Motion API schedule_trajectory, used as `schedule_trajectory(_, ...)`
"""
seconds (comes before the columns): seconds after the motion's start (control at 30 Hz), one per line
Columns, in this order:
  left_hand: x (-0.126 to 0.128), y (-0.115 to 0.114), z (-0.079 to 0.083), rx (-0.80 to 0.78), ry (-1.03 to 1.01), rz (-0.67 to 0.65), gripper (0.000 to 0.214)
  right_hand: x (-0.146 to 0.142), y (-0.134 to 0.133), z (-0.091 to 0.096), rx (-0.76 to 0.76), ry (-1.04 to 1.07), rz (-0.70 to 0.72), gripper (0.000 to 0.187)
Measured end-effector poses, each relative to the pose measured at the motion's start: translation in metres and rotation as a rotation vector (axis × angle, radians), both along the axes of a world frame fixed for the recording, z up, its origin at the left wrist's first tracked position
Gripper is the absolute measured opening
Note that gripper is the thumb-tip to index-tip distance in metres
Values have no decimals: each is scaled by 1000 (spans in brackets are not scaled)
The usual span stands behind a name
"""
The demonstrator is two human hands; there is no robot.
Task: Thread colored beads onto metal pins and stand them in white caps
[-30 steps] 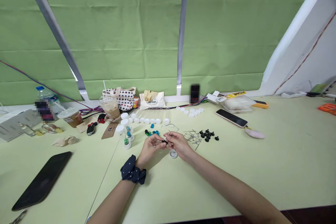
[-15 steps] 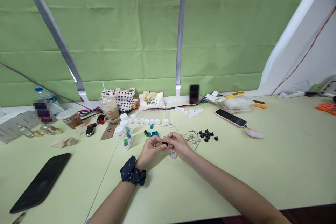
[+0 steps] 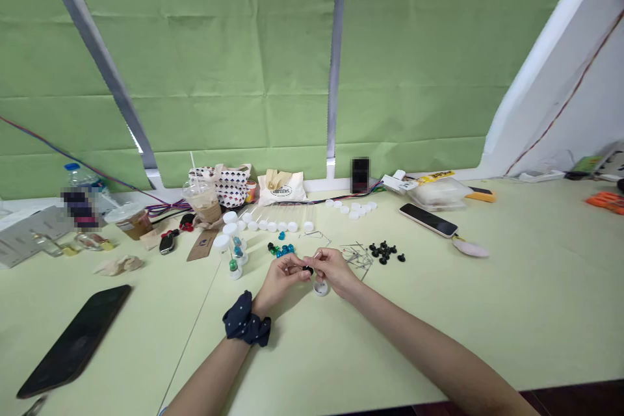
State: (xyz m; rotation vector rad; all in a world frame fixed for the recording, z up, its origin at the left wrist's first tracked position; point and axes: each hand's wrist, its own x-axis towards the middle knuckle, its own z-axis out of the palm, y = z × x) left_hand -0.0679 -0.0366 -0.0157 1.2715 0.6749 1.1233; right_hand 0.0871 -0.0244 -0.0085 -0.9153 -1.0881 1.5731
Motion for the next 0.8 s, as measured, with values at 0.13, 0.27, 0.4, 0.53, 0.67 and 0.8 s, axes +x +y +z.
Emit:
schedule_trajectory(0.13,-3,2,-1,4,4,14,21,5,0,6,44,-29,106,37)
schedule_trajectory(0.27,-5,4,-1,11,24,36,21,11,4,9,91,-38,151,40)
schedule_trajectory(0.4,-6,3,3,14,65,77,20,17,10,8,213,-94,117,38)
schedule_trajectory(0.53,-6,3,4,13,95,120,21,21,13,5,360,-253,41,35)
schedule_trajectory(0.67,-7,5,0,19,130,152,19,24,13,7,467,-421,-68,31)
schedule_trajectory(0.8,-8,8,-3,18,132,164,18,27,14,11,468,-494,-26,33)
